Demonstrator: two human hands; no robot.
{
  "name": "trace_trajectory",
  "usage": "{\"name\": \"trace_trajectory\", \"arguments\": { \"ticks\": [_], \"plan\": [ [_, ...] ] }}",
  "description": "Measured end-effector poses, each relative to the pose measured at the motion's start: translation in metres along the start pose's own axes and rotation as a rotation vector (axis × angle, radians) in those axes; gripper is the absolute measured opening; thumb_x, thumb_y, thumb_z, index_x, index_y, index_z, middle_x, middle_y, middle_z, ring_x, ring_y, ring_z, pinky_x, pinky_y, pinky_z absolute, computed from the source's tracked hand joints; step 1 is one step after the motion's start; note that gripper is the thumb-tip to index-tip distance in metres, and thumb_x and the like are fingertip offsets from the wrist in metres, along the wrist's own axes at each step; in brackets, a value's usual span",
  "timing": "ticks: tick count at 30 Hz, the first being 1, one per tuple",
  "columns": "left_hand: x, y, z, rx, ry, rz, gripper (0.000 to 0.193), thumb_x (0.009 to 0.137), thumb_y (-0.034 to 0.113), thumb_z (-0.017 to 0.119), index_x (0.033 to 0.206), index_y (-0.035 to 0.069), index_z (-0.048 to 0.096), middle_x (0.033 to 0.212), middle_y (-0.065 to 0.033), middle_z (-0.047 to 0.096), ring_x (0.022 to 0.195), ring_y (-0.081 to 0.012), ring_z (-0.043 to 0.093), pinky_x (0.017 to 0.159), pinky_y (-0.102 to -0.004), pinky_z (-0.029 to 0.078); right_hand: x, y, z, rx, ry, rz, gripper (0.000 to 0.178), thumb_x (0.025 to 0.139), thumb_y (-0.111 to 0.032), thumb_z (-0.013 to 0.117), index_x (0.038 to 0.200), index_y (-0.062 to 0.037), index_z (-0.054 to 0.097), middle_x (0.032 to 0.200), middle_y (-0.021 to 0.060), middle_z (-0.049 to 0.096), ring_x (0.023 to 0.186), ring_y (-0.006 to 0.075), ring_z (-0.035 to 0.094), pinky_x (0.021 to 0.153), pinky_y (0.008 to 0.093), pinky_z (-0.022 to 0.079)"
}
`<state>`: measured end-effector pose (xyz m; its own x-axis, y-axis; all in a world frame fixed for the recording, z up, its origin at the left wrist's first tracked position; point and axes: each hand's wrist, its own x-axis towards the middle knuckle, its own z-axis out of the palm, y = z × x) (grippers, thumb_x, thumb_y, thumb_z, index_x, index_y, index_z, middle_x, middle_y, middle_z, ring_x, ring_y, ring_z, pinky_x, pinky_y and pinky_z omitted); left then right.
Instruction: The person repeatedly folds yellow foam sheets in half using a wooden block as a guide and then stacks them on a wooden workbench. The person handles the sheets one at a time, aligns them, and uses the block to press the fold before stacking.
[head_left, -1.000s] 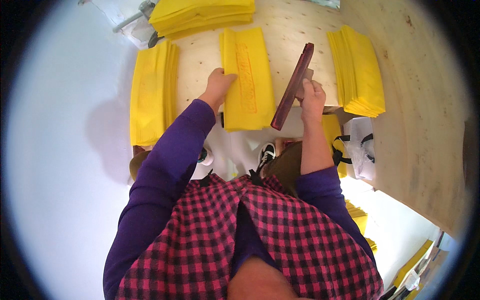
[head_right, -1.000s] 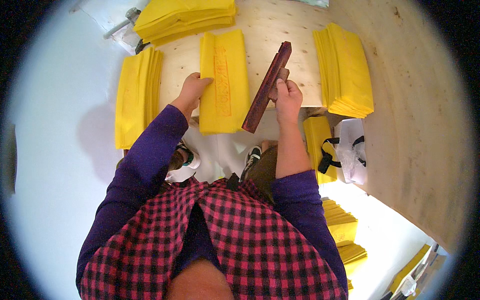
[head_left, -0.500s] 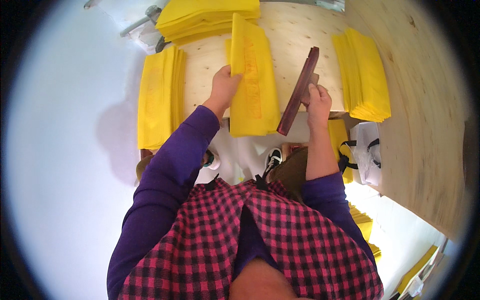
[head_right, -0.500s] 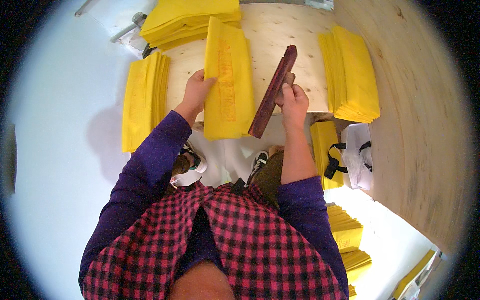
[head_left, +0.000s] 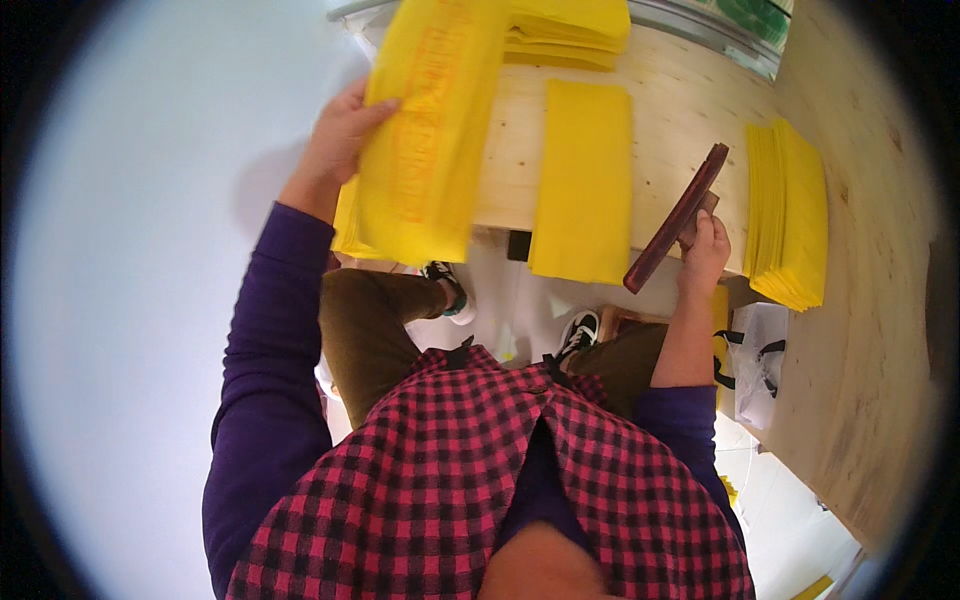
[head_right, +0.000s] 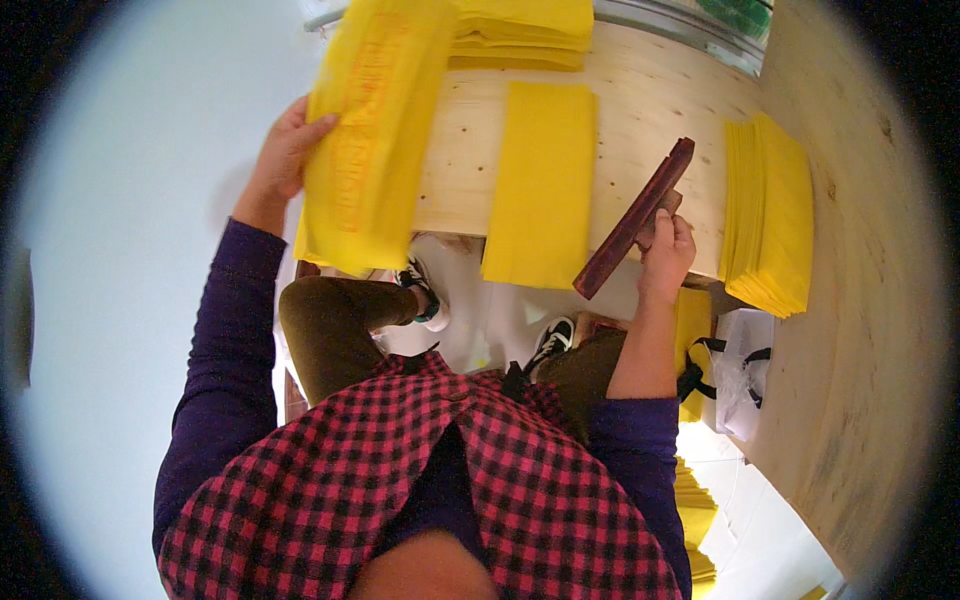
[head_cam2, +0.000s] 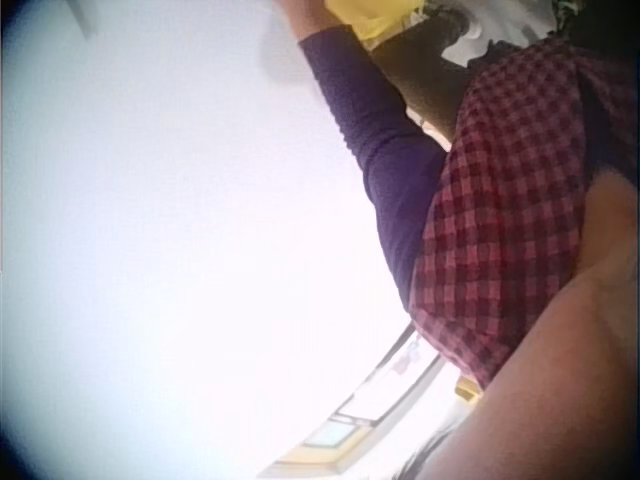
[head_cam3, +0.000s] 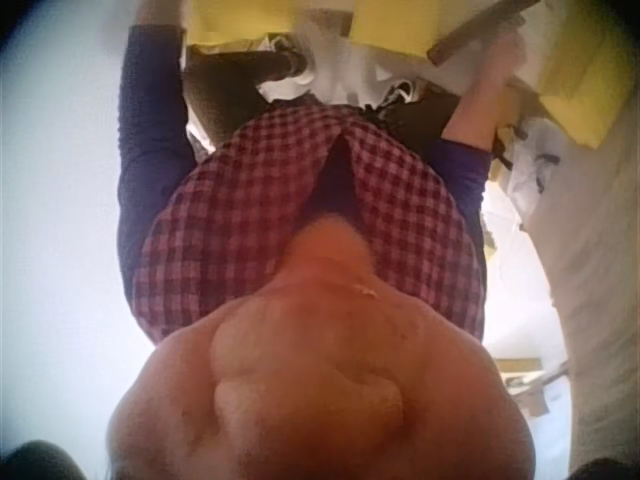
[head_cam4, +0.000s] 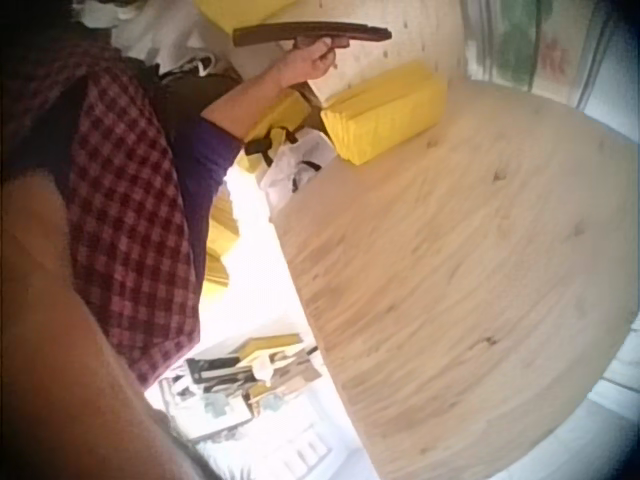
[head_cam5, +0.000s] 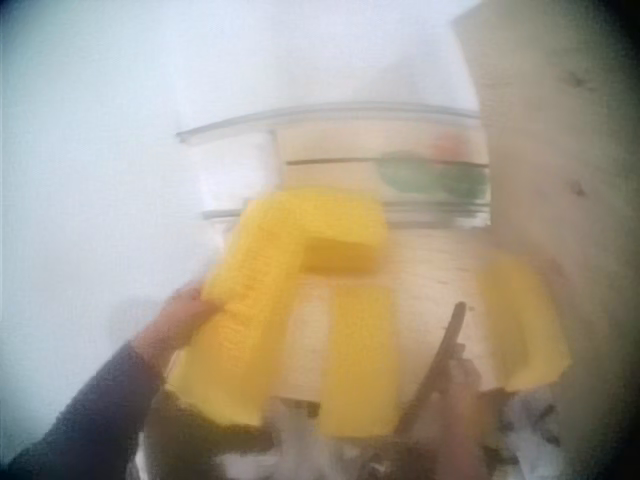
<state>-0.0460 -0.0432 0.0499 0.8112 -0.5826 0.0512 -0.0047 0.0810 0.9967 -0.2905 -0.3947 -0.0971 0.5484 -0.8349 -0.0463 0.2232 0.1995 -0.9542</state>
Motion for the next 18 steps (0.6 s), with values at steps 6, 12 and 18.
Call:
{"name": "trace_trajectory", "arguments": {
  "ticks": [6, 12, 18],
  "plan": [
    [-0.002, -0.017, -0.098, -0.153, -0.04, -0.115, 0.039, 0.087, 0.01, 0.051, 0.123, -0.001, 0.044, 0.116, -0.0122, 0.056, 0.101, -0.019, 0.058, 0.088, -0.0309, 0.047, 0.0, 0.001, 0.003, -0.069, 0.04, -0.015, 0.014, 0.085, -0.019, 0.058, 0.081, -0.0052, 0.056, 0.064, -0.0013, 0.053, 0.047, 0.0066, 0.046, 0.041, 0.0212, 0.033],
    [0.001, -0.095, -0.133, -0.279, -0.013, -0.417, 0.034, 0.085, 0.002, 0.052, 0.119, -0.002, 0.047, 0.114, -0.0154, 0.057, 0.096, -0.023, 0.061, 0.086, -0.0355, 0.049, 0.0, 0.007, 0.004, -0.169, 0.058, 0.046, 0.016, 0.085, -0.021, 0.057, 0.08, -0.0064, 0.057, 0.062, -0.0013, 0.054, 0.048, 0.0061, 0.046, 0.041, 0.0207, 0.031],
    [0.005, -0.104, -0.137, -0.333, -0.016, -0.357, 0.033, 0.086, 0.001, 0.051, 0.118, -0.004, 0.047, 0.11, -0.0164, 0.058, 0.096, -0.0244, 0.061, 0.085, -0.0354, 0.05, 0.0, 0.007, 0.0, -0.217, 0.069, 0.034, 0.018, 0.086, -0.022, 0.057, 0.084, -0.0032, 0.058, 0.066, -0.0007, 0.056, 0.051, 0.0075, 0.048, 0.046, 0.0212, 0.038]
  ]
}}
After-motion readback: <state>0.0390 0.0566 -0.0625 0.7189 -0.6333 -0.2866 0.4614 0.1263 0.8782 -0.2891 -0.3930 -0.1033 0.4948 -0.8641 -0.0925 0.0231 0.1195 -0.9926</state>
